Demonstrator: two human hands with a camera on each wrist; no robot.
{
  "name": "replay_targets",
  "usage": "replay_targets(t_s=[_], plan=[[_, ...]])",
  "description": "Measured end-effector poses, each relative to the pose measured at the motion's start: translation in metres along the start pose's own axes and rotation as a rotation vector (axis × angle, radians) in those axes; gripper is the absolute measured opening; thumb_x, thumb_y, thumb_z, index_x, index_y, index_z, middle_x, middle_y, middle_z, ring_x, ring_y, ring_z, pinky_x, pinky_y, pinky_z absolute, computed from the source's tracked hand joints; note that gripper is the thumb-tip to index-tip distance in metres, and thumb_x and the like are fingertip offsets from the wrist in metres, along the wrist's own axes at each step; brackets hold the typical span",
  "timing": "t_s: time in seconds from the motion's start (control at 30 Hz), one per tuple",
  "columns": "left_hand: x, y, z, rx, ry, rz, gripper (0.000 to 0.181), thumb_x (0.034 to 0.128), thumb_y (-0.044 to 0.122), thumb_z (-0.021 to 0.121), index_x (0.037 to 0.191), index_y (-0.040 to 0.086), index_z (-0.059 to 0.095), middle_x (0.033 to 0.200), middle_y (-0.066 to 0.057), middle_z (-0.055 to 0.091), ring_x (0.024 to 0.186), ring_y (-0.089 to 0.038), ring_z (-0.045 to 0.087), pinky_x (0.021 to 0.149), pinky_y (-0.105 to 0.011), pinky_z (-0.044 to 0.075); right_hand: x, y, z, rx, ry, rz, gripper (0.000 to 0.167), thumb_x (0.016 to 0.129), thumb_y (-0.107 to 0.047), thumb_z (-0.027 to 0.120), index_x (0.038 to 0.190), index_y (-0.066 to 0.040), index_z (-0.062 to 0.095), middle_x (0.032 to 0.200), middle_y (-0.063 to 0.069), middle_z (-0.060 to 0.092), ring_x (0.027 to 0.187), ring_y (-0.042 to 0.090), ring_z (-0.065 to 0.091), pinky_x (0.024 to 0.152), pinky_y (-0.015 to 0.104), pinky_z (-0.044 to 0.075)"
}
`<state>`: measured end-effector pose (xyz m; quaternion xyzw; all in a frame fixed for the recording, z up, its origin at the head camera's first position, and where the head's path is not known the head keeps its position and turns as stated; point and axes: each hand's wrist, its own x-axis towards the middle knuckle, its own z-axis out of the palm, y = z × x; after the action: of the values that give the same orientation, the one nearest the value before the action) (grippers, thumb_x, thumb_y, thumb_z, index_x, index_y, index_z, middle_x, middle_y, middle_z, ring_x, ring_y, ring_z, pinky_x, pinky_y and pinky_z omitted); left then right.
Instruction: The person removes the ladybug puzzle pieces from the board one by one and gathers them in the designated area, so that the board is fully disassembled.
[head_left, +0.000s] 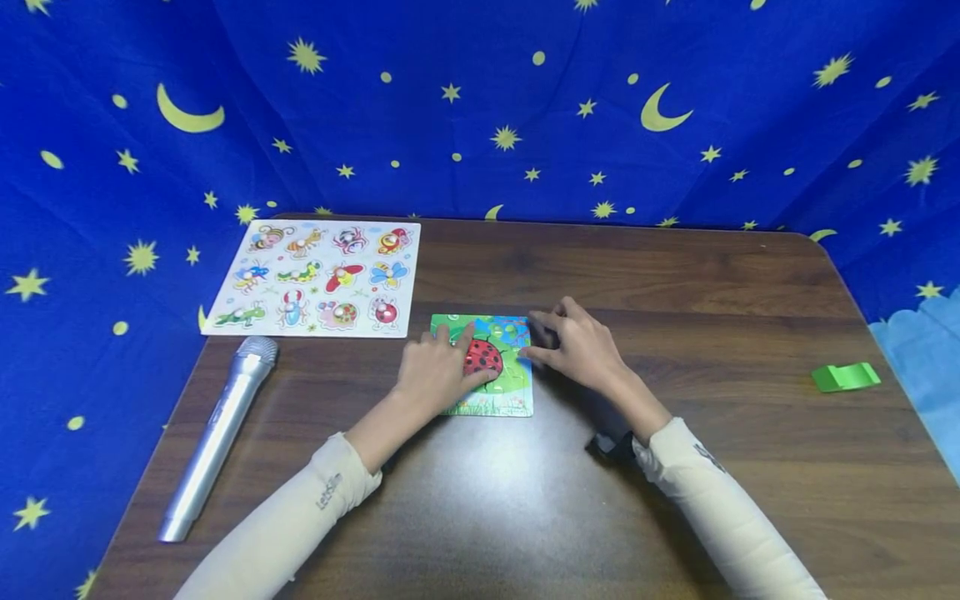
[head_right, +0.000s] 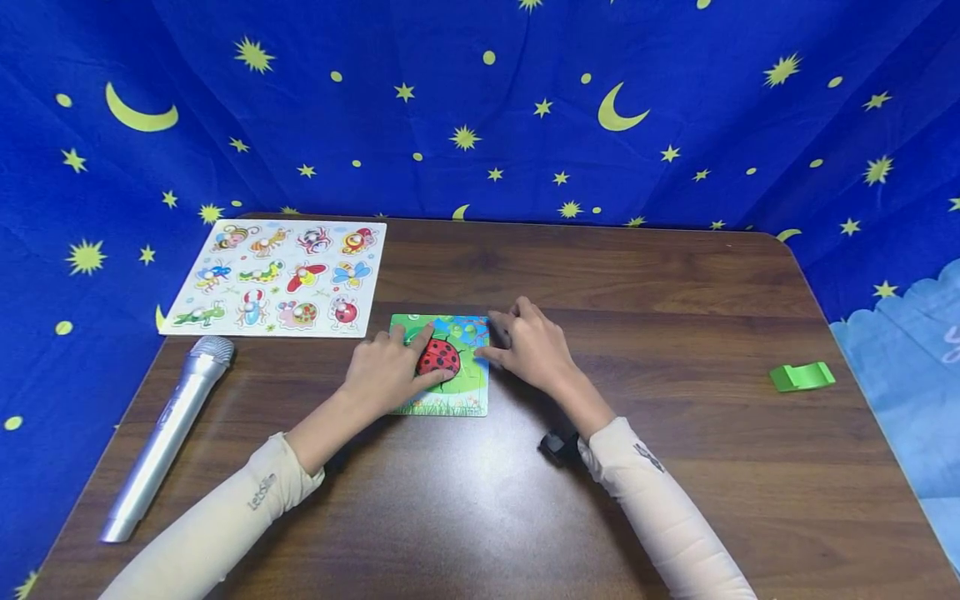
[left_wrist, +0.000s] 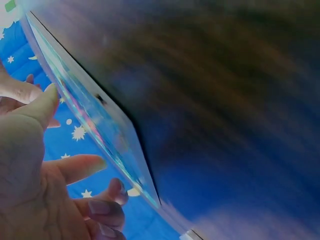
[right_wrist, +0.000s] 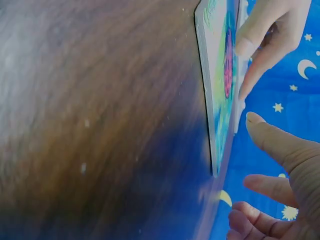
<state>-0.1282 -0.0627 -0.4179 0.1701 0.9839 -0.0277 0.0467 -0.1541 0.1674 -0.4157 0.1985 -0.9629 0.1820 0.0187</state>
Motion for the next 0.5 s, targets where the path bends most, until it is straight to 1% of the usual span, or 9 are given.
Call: replay_targets(t_s=[0.17, 0.37, 0.5], plan=[[0.002, 0.002, 0.001, 0.021, -0.031, -0.008, 0.091, 0.0866, 0.081, 0.042, 0.155, 0.021, 0.036, 0.128, -0.022, 0.059, 0.092, -0.033, 0.065, 0.061, -0.036, 0.048, 0.001, -0.004, 0.005, 0.012, -0.027, 0.004, 0.065, 0.081, -0.048, 0.080, 0.132, -0.010, 0.066, 0.099, 0.011, 0.054, 0.070, 0.018, 0.048, 0.056, 0.032, 0.044], [0.003, 0.003, 0.002, 0.024, -0.060, -0.022, 0.092, 0.0861, 0.082, 0.042, 0.157, 0.023, 0.032, 0.132, -0.024, 0.056, 0.096, -0.035, 0.065, 0.064, -0.037, 0.050, 0.003, -0.008, 0.011, 0.007, -0.046, 0.000, 0.065, 0.080, -0.049, 0.080, 0.131, -0.012, 0.066, 0.098, 0.011, 0.055, 0.069, 0.018, 0.049, 0.055, 0.033, 0.044], [0.003, 0.003, 0.002, 0.026, -0.072, -0.032, 0.094, 0.0848, 0.083, 0.042, 0.157, 0.024, 0.029, 0.130, -0.024, 0.057, 0.089, -0.032, 0.065, 0.063, -0.037, 0.048, 0.004, -0.010, 0.013, -0.002, -0.061, 0.010, 0.065, 0.080, -0.048, 0.080, 0.131, -0.012, 0.066, 0.099, 0.011, 0.056, 0.069, 0.018, 0.049, 0.055, 0.033, 0.044]])
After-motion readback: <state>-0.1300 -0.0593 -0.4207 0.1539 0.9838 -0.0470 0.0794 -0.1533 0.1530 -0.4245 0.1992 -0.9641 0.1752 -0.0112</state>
